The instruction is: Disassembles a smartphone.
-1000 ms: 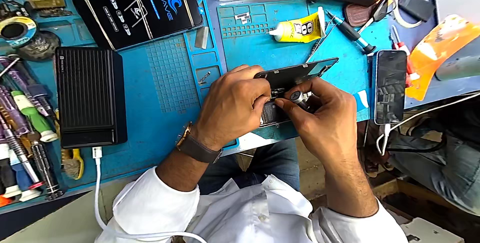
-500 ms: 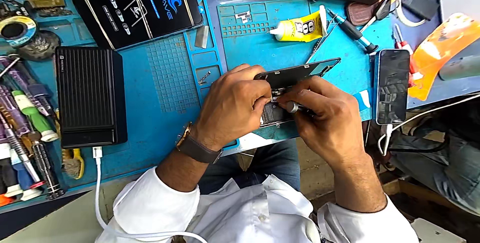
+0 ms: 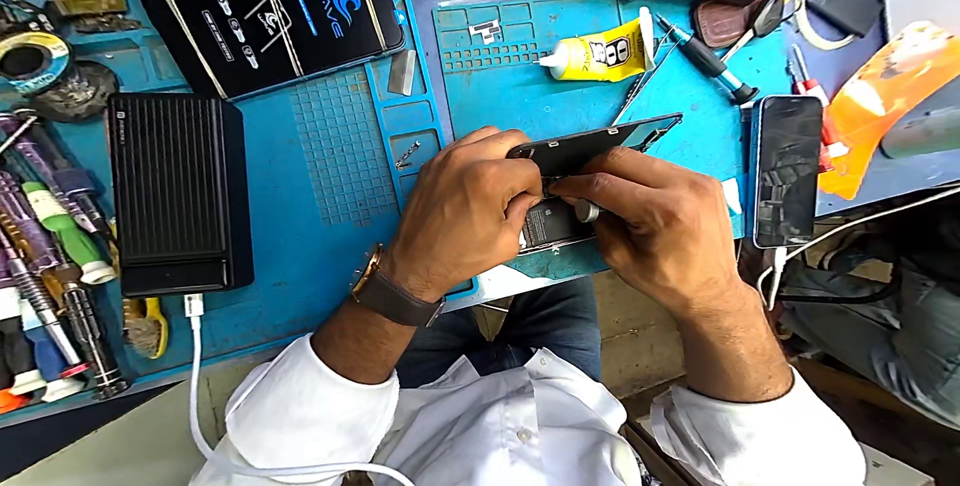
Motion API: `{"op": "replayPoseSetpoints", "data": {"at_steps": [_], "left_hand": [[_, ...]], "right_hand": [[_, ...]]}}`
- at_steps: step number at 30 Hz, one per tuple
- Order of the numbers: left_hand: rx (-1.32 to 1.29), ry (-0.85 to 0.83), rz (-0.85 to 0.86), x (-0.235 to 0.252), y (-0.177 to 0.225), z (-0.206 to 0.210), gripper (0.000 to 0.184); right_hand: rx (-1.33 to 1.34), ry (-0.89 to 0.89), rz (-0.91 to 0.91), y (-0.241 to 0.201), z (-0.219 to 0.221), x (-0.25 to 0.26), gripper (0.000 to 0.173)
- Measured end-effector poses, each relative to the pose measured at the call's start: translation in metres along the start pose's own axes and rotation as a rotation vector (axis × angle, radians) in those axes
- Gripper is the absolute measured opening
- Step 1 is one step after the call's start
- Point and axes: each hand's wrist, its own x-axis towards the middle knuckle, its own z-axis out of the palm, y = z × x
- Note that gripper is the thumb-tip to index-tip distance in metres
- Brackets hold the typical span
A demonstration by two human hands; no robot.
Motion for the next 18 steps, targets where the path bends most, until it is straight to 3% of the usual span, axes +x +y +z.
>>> {"op": "replayPoseSetpoints", "data": {"at_steps": [18], "left_hand": [[0.020,-0.003,0.002,0.0003,0.0006,0.0001,0.007]], "right_hand": [[-0.038,0.014,0.038,-0.0040,0.0055,0.0013,0.033]]}}
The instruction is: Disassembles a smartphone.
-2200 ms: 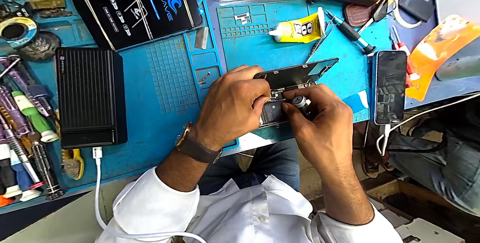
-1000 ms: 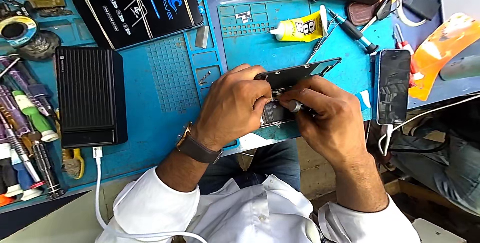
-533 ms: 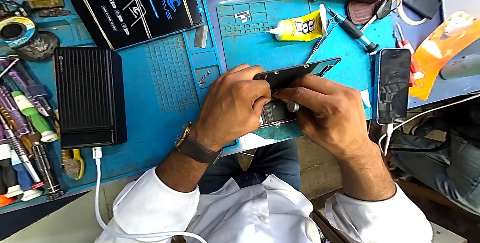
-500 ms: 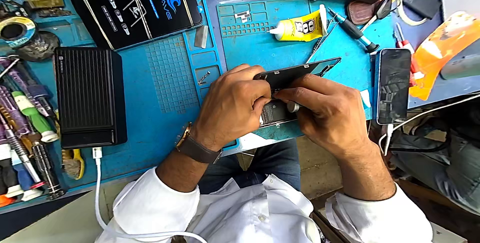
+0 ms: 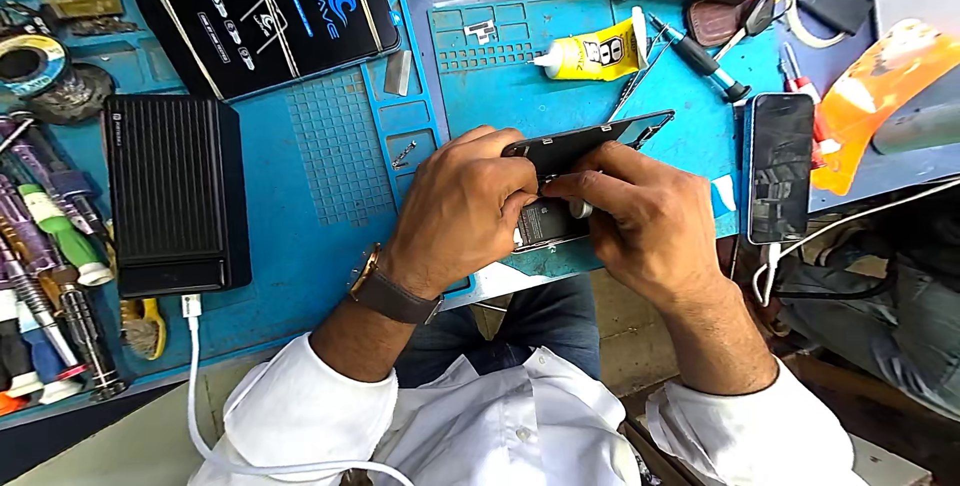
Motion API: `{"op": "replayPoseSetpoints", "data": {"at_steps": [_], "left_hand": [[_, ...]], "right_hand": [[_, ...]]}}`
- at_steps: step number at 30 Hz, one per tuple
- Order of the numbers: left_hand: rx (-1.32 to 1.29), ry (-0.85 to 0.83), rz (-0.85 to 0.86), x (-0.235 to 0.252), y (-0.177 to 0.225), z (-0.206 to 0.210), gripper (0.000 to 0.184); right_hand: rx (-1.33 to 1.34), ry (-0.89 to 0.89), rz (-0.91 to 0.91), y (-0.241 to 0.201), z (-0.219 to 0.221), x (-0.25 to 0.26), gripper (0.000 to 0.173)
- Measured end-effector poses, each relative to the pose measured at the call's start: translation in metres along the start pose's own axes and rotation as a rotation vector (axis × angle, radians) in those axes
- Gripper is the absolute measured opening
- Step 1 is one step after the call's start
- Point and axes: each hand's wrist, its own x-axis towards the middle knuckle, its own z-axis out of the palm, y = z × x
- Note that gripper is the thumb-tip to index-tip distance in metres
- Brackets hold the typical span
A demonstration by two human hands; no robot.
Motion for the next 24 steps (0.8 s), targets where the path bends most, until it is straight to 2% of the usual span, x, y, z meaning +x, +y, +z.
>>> {"op": "replayPoseSetpoints", "data": {"at_steps": [10,14,17,21,24], "left_hand": [[-0.001,-0.003,0.005,0.000,0.000,0.000,0.008],[-0.029,0.014,0.023,-0.002,-0.001,-0.001,0.008],[-0.048,0.038,0.030,-0.002,-0.001,-0.001,0.009],[-0.064,0.096,0.034,-0.004,0.001,-0.002,0.007],[-0.061,0.074,0.020,-0.006,0.007,-0.006,0.008]], "right_hand": [[0.115,0.003,0.059,-0.002,-0.004,-0.006,0.026],[0.211,0.162,0.099,0.006,-0.024,-0.015,0.020],[0.196,0.230,0.219,0.019,-0.032,-0.029,0.020],[0.201,0.222,0.505,0.032,-0.040,-0.036,0.017],[0.232,0.244,0.558,0.045,-0.048,-0.025,0.014]]}}
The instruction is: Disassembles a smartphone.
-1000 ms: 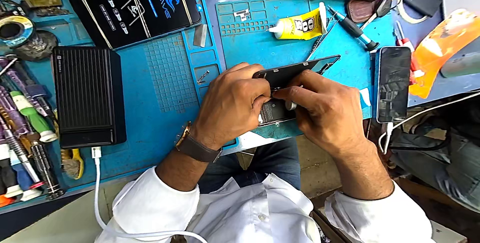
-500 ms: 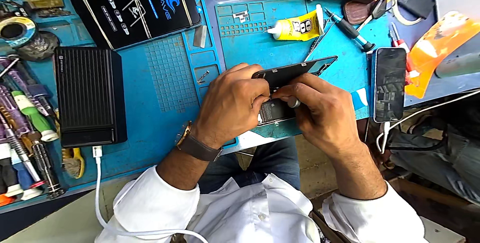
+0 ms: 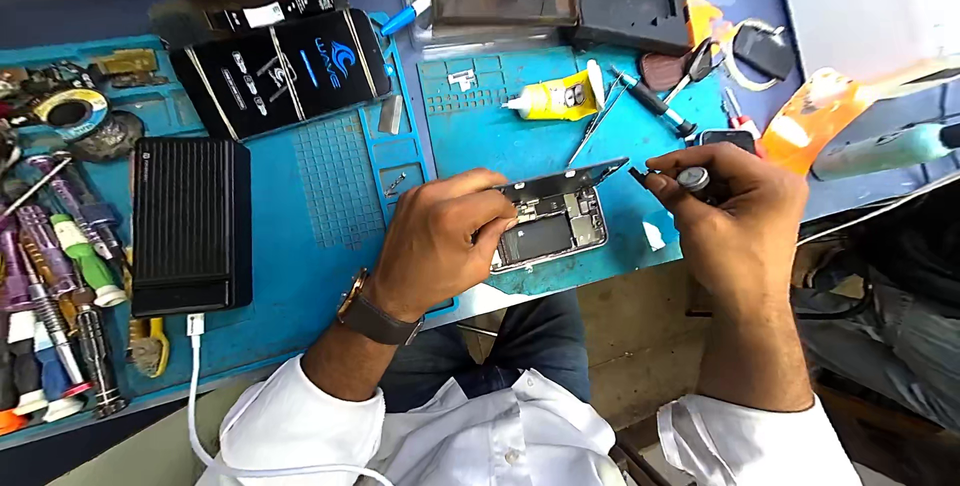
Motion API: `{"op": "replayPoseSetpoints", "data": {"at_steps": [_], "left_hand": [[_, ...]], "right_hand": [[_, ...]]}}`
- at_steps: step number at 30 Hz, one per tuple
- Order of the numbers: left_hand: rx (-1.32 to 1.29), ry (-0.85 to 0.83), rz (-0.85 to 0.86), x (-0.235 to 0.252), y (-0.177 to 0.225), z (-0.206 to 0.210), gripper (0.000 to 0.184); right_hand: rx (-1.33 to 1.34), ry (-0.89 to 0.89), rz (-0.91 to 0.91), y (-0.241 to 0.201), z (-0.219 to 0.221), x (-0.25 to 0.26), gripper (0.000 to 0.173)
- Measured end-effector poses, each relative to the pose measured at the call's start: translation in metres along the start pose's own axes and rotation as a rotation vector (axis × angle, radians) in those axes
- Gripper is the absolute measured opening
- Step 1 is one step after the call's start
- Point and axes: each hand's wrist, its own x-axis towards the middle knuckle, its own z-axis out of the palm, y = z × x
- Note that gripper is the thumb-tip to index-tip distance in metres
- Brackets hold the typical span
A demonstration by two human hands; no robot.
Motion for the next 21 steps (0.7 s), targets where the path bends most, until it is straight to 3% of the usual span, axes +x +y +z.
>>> {"op": "replayPoseSetpoints", "data": {"at_steps": [2,5,8,11,15,21], "left_hand": [[0.028,-0.008,-0.008,0.000,0.003,-0.001,0.008],[0.029,-0.027,-0.043,0.000,0.004,-0.003,0.008],[0.030,-0.042,-0.063,-0.001,0.005,-0.003,0.009],[0.035,-0.047,-0.083,-0.002,0.007,-0.004,0.009],[0.011,-0.045,-0.096,-0.004,0.006,-0.005,0.008],[-0.024,-0.045,-0.089,-0.004,0.003,-0.014,0.007]], "right_hand": [[0.049,-0.023,-0.064,-0.004,-0.004,0.021,0.013],[0.041,-0.238,-0.203,-0.025,-0.001,0.063,0.012],[-0.050,-0.491,-0.306,-0.058,0.025,0.102,0.008],[-0.111,-0.613,-0.389,-0.082,0.055,0.126,0.007],[-0.105,-0.596,-0.430,-0.089,0.044,0.114,0.011],[-0.018,-0.513,-0.465,-0.054,-0.002,0.067,0.014]]}}
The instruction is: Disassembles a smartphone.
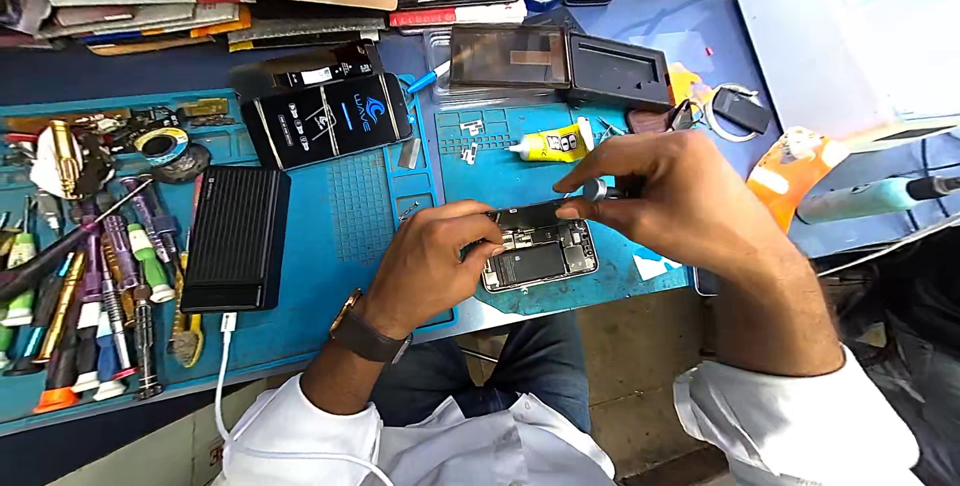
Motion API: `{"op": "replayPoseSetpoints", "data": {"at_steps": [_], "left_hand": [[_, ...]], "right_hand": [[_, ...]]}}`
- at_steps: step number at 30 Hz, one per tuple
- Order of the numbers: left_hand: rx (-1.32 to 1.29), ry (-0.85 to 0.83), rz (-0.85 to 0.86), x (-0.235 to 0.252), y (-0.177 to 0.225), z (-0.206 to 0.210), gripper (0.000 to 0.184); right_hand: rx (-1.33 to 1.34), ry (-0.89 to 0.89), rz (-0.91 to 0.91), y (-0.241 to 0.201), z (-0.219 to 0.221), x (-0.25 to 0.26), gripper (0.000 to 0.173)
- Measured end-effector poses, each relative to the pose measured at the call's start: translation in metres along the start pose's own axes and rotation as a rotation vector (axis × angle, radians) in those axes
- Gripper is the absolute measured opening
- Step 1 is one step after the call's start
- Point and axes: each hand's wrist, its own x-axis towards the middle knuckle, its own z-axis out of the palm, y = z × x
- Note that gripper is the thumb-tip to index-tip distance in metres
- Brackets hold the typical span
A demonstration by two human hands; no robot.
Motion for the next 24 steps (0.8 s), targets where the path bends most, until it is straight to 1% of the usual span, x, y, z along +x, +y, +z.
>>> {"op": "replayPoseSetpoints", "data": {"at_steps": [2,4,5,7,8,10,12,15,17,20,24], "left_hand": [[-0.074,0.027,0.011,0.000,0.002,-0.011,0.007],[-0.146,0.136,0.001,0.002,0.003,-0.024,0.008],[-0.118,0.206,-0.028,0.005,0.001,-0.030,0.007],[0.087,0.299,-0.132,0.014,-0.008,-0.034,0.006],[0.191,0.296,-0.189,0.020,-0.013,-0.033,0.006],[0.351,0.222,-0.256,0.034,-0.021,-0.026,0.008],[0.476,0.146,-0.270,0.045,-0.026,-0.017,0.011],[0.593,0.108,-0.265,0.053,-0.028,-0.008,0.014],[0.615,0.105,-0.283,0.055,-0.028,-0.005,0.014],[0.596,0.145,-0.298,0.054,-0.030,-0.006,0.015],[0.438,0.232,-0.310,0.047,-0.025,-0.014,0.015]], "right_hand": [[-0.010,0.035,0.014,0.003,0.006,-0.007,0.009],[-0.028,0.061,0.016,0.005,0.011,-0.009,0.008],[-0.032,0.072,0.013,0.005,0.012,-0.010,0.008],[-0.034,0.085,0.001,0.006,0.014,-0.012,0.008],[-0.030,0.089,-0.004,0.006,0.015,-0.012,0.008],[-0.024,0.091,-0.001,0.007,0.015,-0.013,0.008],[-0.034,0.095,0.017,0.008,0.016,-0.014,0.008],[-0.055,0.100,0.036,0.008,0.017,-0.015,0.009],[-0.055,0.107,0.034,0.008,0.018,-0.015,0.009],[-0.050,0.106,0.038,0.007,0.018,-0.016,0.010],[-0.060,0.112,0.019,0.008,0.018,-0.019,0.009]]}}
